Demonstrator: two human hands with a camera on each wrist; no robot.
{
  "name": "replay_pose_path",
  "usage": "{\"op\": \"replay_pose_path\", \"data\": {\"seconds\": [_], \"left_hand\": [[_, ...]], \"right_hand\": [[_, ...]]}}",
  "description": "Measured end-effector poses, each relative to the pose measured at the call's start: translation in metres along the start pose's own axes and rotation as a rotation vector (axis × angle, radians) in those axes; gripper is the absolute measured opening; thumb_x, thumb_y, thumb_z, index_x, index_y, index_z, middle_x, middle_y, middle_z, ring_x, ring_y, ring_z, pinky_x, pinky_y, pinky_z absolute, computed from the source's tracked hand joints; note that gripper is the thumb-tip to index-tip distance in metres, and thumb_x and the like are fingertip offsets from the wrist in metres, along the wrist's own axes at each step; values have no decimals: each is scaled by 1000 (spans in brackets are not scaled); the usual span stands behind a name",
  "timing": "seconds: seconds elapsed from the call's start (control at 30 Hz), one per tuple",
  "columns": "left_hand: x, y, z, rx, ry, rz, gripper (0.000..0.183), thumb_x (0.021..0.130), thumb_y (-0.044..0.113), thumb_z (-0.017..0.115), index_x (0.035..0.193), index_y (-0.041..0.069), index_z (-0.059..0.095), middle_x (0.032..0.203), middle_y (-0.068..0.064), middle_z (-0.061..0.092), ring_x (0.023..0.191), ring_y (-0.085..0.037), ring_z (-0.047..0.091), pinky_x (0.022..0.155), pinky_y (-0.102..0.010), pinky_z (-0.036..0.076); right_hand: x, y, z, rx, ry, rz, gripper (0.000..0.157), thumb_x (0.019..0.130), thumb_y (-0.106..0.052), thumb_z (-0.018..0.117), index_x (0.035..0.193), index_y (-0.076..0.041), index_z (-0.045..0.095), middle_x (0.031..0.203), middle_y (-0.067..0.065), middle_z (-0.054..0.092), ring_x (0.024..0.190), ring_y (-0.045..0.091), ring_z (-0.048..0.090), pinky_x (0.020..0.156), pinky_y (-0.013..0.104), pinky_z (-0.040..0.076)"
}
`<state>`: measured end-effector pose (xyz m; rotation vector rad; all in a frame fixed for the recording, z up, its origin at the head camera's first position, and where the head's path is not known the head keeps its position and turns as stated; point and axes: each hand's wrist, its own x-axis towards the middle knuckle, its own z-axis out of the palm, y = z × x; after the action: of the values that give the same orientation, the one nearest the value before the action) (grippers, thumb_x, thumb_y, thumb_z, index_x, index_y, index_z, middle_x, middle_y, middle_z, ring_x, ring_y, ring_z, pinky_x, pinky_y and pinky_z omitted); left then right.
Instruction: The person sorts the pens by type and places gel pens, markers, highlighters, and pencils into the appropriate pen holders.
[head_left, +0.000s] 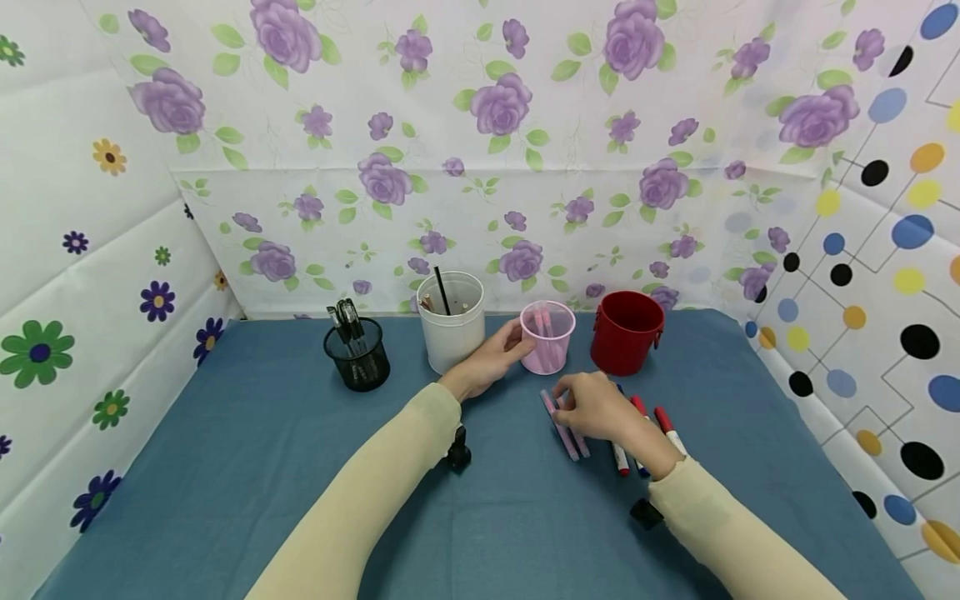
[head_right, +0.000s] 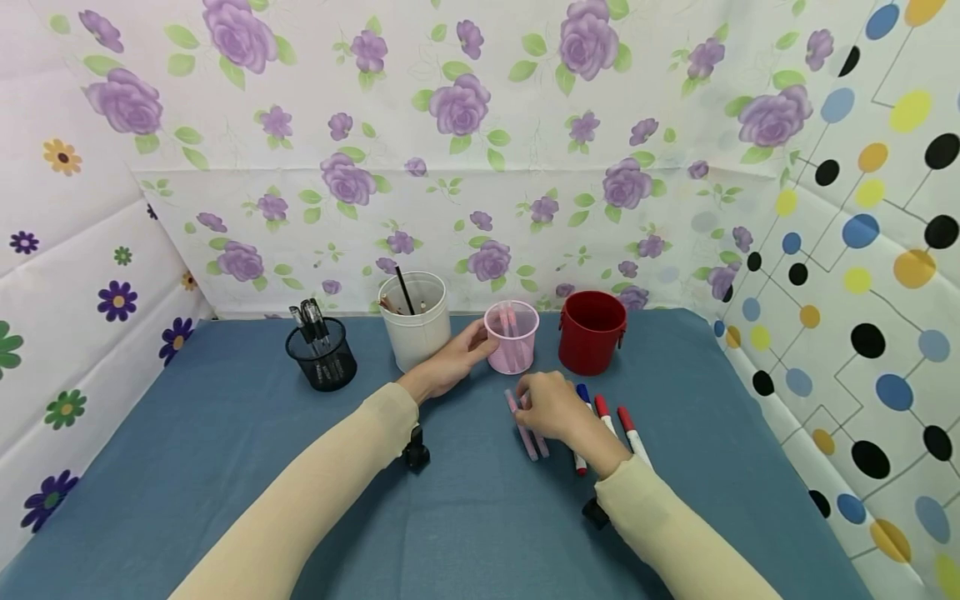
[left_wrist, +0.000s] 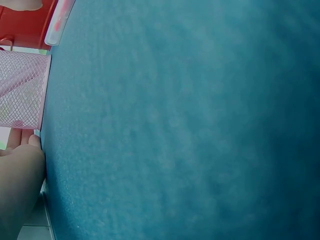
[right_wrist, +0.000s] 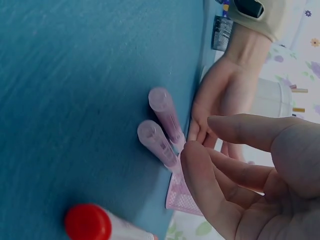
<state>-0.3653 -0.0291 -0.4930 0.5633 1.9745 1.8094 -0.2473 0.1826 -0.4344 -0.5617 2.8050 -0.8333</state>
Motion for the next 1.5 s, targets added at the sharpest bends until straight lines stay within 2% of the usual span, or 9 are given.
{"op": "replay_pose_path", "data": {"seconds": [0.17, 0.33, 0.63, 0.83, 0.97, 1.07, 1.23, 1.37, 1.5], "left_hand": [[0, 0, 0, 3, -2, -4, 67, 113, 33, 56, 170, 18, 24, 169, -11, 35, 158, -26, 32, 129, -44, 29], [0, 0, 1, 4, 5, -12, 68, 112, 34, 56, 170, 19, 23, 169, -11, 35, 158, -26, 31, 129, -44, 30], [0, 0, 1, 14, 9, -15, 68, 112, 34, 56, 170, 19, 23, 169, -10, 35, 158, -26, 32, 129, -44, 30], [0, 1, 1, 14, 13, -13, 68, 112, 34, 57, 170, 19, 24, 169, -10, 35, 158, -26, 33, 129, -45, 30], [-1, 2, 1, 12, 12, -16, 68, 112, 34, 57, 170, 20, 24, 169, -10, 35, 158, -26, 32, 129, -45, 30], [0, 2, 1, 9, 12, -17, 69, 112, 34, 57, 170, 20, 24, 169, -10, 34, 158, -26, 32, 129, -45, 30], [0, 1, 0, 10, 15, -18, 69, 112, 35, 58, 170, 20, 25, 169, -10, 35, 158, -26, 32, 129, -45, 30], [0, 0, 1, 10, 11, -13, 68, 112, 35, 57, 170, 20, 25, 169, -10, 36, 158, -26, 32, 129, -45, 30], [0, 0, 1, 3, 5, -5, 67, 112, 34, 57, 170, 19, 25, 169, -10, 36, 158, -26, 32, 129, -45, 29]], "right_hand": [[2, -2, 7, -26, 10, -2, 27, 92, -8, 82, 116, 4, 76, 75, 3, 67, 55, 10, 61, 53, 26, 55], [5, -6, 13, -54, 22, 43, 28, 91, -9, 84, 116, 1, 76, 70, 2, 63, 56, 11, 60, 53, 26, 53], [8, -16, 17, -112, 27, 133, 35, 89, -11, 88, 119, 2, 76, 90, 9, 71, 66, 15, 66, 60, 30, 62], [8, -16, 18, -165, 10, 112, 21, 87, -8, 89, 102, 0, 76, 81, 7, 68, 64, 16, 64, 59, 32, 61], [9, -17, 19, -159, -23, 116, 20, 87, -7, 88, 102, -1, 78, 78, 5, 67, 61, 15, 63, 57, 31, 61], [9, -16, 18, -124, -39, 117, 21, 87, -7, 87, 105, -1, 79, 77, 6, 67, 58, 14, 64, 55, 29, 60], [6, -12, 9, 18, -45, 103, 21, 90, -3, 82, 110, -1, 78, 72, 4, 68, 53, 15, 67, 51, 29, 59], [3, -5, -3, 137, -59, 73, 20, 93, -3, 78, 112, 0, 74, 75, 5, 71, 57, 18, 71, 55, 31, 62], [3, 5, -15, 200, -44, 38, 19, 95, -5, 76, 113, -1, 73, 80, 6, 72, 61, 18, 73, 61, 33, 65]]}}
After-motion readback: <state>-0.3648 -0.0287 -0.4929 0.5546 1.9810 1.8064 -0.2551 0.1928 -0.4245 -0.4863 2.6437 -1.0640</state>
